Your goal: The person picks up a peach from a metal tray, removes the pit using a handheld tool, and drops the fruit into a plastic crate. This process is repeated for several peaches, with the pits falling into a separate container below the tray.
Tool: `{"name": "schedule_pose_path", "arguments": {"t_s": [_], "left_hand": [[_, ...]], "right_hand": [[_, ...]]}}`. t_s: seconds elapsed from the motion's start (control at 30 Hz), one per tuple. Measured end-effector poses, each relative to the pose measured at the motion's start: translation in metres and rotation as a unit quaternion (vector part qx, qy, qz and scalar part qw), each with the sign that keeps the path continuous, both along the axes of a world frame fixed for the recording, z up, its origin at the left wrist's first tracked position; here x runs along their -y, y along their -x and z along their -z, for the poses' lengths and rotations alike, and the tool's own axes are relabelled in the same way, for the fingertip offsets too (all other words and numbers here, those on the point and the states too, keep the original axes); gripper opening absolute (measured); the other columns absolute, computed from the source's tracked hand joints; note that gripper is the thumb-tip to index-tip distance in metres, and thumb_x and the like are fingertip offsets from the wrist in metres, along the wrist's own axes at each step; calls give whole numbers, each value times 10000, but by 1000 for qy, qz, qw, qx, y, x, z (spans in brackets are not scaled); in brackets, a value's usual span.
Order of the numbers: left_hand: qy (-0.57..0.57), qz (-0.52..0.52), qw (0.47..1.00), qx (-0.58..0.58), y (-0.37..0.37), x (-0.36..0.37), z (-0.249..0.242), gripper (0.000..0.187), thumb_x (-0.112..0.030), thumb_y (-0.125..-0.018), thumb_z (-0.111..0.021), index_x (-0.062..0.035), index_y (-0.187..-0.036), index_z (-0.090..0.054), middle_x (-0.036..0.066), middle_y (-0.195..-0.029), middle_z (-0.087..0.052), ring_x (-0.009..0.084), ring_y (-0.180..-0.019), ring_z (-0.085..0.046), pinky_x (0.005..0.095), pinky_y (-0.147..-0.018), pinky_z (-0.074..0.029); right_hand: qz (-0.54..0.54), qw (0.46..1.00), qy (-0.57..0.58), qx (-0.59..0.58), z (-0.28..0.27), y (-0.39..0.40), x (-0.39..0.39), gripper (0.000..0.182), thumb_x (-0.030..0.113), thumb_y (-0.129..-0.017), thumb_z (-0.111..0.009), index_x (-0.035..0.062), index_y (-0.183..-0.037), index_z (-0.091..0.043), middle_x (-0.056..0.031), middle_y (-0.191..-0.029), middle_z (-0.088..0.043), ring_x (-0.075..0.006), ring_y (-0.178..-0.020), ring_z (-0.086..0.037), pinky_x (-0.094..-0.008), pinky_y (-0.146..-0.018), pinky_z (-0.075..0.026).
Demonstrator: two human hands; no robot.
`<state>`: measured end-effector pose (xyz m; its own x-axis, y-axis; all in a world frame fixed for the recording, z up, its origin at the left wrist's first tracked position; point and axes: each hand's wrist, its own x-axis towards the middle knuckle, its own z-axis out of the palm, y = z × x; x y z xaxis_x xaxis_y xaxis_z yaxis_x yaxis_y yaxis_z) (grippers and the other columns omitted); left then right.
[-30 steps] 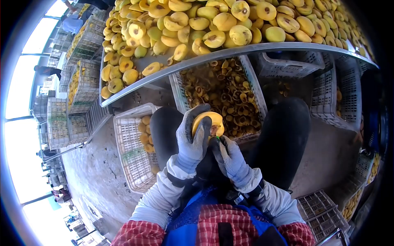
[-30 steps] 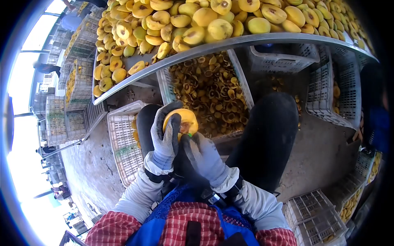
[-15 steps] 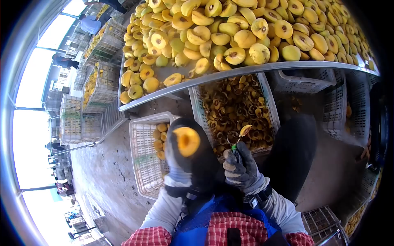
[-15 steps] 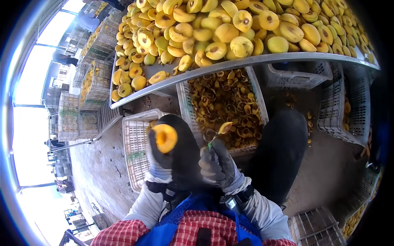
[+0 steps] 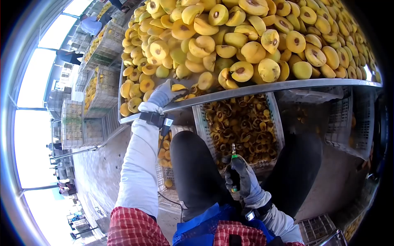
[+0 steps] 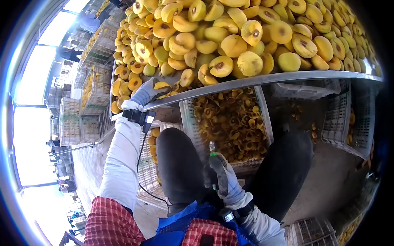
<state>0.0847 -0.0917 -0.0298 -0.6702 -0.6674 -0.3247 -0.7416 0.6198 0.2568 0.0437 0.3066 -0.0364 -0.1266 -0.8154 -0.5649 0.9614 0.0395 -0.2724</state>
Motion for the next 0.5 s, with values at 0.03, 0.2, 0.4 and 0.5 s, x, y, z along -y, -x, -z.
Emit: {"name": "schedule_pose_path", "arguments": {"t_s": [0.03,0.2,0.4,0.5], "left_hand": [[-13,10,998,-53,7,-8,-8,557,-451,-719,-735,-54,-1080,-587,159,-977,-663,305,-961,-625,374,-842,-472],[-146,-77,869,-467,5,-108,-26,349,-78,-725,-729,-6,-1008,-537,59,-847,-614,127,-798,-587,249,-746,-488],[-258,-212,840,-428,-7,-252,-33,200,-188,-923,-595,-10,-988,-535,58,-920,-574,90,-866,-529,235,-775,-453],[-265,-244,813,-458,-8,-269,-32,245,-215,-958,-537,-1,-1073,-562,52,-978,-595,101,-905,-544,241,-812,-448]], "right_hand": [[16,1000,-27,2,-1,3,2,311,373,-927,-556,87,-1049,-561,-16,-695,-529,-98,-527,-479,-224,-444,-382],[43,990,-51,-123,-7,18,8,268,312,-956,-516,55,-1028,-545,-7,-675,-525,-85,-521,-480,-224,-449,-375],[31,796,-23,-603,-14,12,21,184,130,-872,-570,-7,-970,-496,-209,-755,-560,-380,-695,-592,-386,-584,-457],[-39,796,-48,-602,-20,12,14,187,149,-870,-568,-4,-946,-493,-205,-729,-561,-382,-674,-591,-411,-574,-451]]}}
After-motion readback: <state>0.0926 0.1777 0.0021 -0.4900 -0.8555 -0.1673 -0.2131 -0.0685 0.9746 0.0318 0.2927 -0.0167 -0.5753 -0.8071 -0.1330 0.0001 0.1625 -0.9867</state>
